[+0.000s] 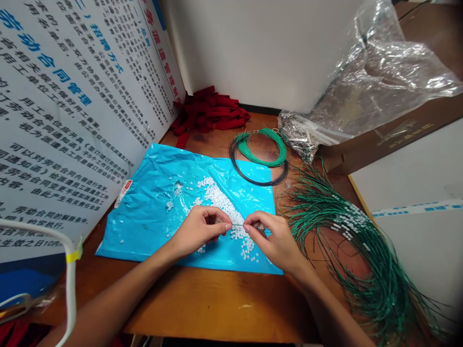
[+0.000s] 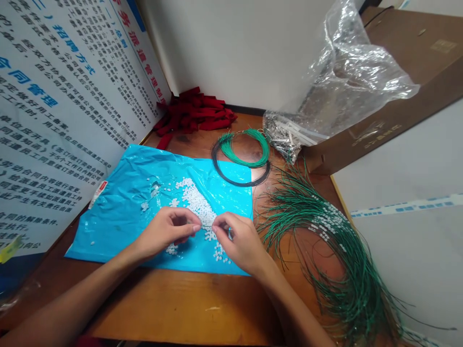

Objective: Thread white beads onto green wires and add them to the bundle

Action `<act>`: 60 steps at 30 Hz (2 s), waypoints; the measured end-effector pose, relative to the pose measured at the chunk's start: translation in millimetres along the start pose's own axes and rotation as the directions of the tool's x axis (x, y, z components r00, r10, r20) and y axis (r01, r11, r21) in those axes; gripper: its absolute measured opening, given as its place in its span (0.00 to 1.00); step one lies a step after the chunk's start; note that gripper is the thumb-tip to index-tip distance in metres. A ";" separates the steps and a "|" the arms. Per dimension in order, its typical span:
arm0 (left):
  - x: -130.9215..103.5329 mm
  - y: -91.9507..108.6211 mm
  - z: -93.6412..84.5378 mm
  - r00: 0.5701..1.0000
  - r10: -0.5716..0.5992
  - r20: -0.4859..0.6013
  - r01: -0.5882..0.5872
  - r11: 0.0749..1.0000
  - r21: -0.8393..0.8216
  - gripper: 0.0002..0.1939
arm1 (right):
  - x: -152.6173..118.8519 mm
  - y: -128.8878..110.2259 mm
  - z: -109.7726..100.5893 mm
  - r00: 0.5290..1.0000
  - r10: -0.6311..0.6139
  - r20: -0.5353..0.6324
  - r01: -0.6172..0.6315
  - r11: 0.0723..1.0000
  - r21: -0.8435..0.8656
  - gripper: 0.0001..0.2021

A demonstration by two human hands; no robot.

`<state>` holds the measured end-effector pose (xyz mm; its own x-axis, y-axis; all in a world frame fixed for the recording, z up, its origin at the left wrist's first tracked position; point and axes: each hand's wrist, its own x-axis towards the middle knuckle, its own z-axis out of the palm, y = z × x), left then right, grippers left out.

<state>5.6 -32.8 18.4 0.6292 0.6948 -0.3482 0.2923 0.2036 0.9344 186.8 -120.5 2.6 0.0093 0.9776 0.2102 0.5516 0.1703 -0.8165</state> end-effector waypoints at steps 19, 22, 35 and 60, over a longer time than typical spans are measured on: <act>-0.7 -4.2 3.3 0.990 0.061 -0.129 -0.057 0.998 0.031 0.06 | -1.2 -0.6 -3.1 0.987 -0.148 0.055 0.152 0.985 -0.078 0.05; -0.6 -4.8 3.3 0.997 0.036 -0.069 -0.041 0.996 -0.073 0.07 | -1.6 0.9 -3.5 0.985 -0.163 0.052 0.169 0.978 -0.123 0.05; 1.0 -7.2 0.5 0.999 0.029 0.043 -0.015 0.956 -0.294 0.09 | 0.6 2.2 -2.3 0.967 -0.248 0.060 0.255 0.924 -0.285 0.06; -4.9 -9.2 8.3 0.983 0.170 -0.064 -0.165 0.983 0.075 0.11 | -0.5 6.8 4.3 0.955 -0.292 0.061 0.297 0.907 -0.298 0.08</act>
<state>5.8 -43.8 10.9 0.6221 0.7622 -0.1790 0.2377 0.0340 0.9708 187.0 -119.4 -5.4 -0.2033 0.8910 0.4059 0.7517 0.4077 -0.5184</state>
